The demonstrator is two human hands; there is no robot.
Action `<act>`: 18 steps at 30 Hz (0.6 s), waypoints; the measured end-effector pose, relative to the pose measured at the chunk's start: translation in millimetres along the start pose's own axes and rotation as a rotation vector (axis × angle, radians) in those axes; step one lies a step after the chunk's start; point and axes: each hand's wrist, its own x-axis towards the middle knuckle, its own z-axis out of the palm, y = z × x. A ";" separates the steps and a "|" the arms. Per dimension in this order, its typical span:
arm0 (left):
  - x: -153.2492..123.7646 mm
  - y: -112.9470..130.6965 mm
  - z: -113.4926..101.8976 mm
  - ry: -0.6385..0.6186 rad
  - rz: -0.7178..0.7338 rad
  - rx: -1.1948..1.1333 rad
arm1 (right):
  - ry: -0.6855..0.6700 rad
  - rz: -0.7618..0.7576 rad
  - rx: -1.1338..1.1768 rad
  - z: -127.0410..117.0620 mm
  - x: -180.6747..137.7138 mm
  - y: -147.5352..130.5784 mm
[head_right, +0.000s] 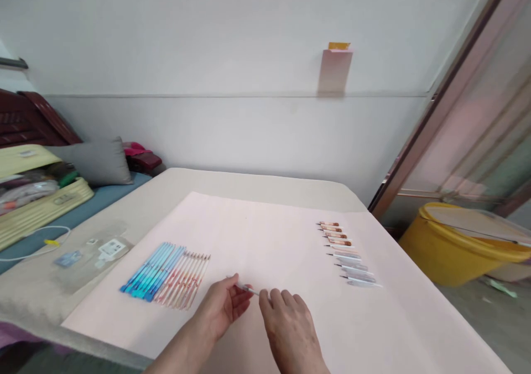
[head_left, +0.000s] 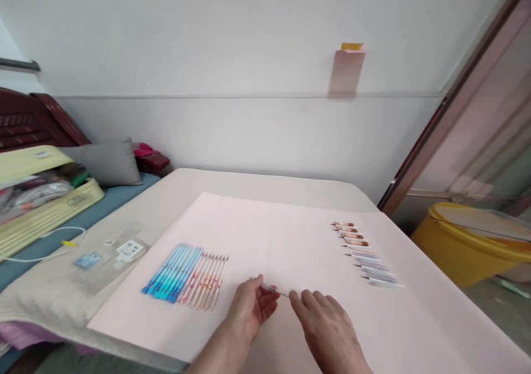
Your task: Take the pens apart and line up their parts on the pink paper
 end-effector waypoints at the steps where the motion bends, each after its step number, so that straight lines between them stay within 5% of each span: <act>1: -1.0 0.2 0.7 -0.003 -0.008 -0.005 | 0.005 0.004 0.005 -0.9 0.6 0.2; 18: -0.3 7.3 0.5 0.018 -0.027 -0.077 | 0.026 0.011 0.043 3.0 -2.1 2.3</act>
